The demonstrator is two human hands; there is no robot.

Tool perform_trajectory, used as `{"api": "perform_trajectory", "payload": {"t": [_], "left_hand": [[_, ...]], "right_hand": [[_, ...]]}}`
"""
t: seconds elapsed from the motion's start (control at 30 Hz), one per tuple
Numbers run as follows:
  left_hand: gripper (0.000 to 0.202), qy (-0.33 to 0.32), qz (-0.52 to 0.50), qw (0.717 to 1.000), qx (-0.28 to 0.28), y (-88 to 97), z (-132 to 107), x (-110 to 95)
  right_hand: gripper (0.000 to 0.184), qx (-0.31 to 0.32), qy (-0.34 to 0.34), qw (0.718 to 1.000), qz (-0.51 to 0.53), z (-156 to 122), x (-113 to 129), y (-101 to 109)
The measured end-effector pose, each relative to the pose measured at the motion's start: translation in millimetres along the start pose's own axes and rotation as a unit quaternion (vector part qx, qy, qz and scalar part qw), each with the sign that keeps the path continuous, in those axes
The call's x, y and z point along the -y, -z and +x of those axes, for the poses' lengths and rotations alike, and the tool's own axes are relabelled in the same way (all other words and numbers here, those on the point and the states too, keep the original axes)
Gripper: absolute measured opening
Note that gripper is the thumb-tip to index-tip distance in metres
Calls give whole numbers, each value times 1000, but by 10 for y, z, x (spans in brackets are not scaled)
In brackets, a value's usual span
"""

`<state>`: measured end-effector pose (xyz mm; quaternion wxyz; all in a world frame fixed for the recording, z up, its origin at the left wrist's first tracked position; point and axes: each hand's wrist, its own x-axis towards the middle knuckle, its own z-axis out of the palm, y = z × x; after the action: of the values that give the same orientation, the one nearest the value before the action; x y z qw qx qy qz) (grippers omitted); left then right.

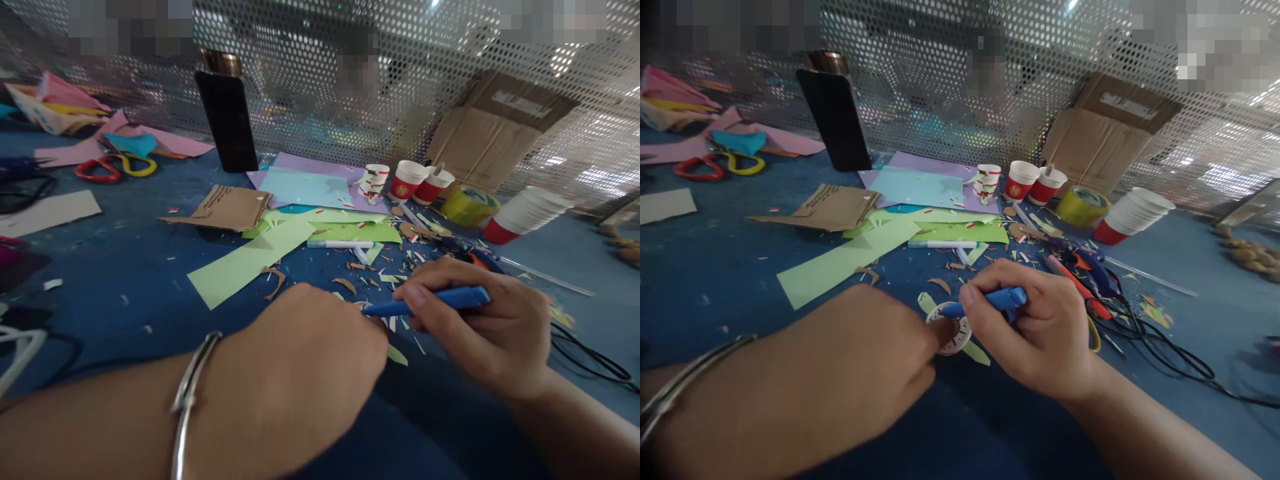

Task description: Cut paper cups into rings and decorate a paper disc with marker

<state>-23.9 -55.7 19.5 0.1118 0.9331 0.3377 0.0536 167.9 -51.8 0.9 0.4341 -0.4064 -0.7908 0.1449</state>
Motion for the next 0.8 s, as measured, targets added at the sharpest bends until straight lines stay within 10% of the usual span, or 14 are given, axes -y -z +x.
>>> {"api": "perform_trajectory", "payload": {"t": [0.23,0.8], "left_hand": [[26,65,-86,990,96,168,138,281],[24,96,-259,950,146,127,322,452]], "right_hand": [[17,-103,-44,993,-38,-45,37,62],[12,72,14,997,35,-20,57,-31]]}}
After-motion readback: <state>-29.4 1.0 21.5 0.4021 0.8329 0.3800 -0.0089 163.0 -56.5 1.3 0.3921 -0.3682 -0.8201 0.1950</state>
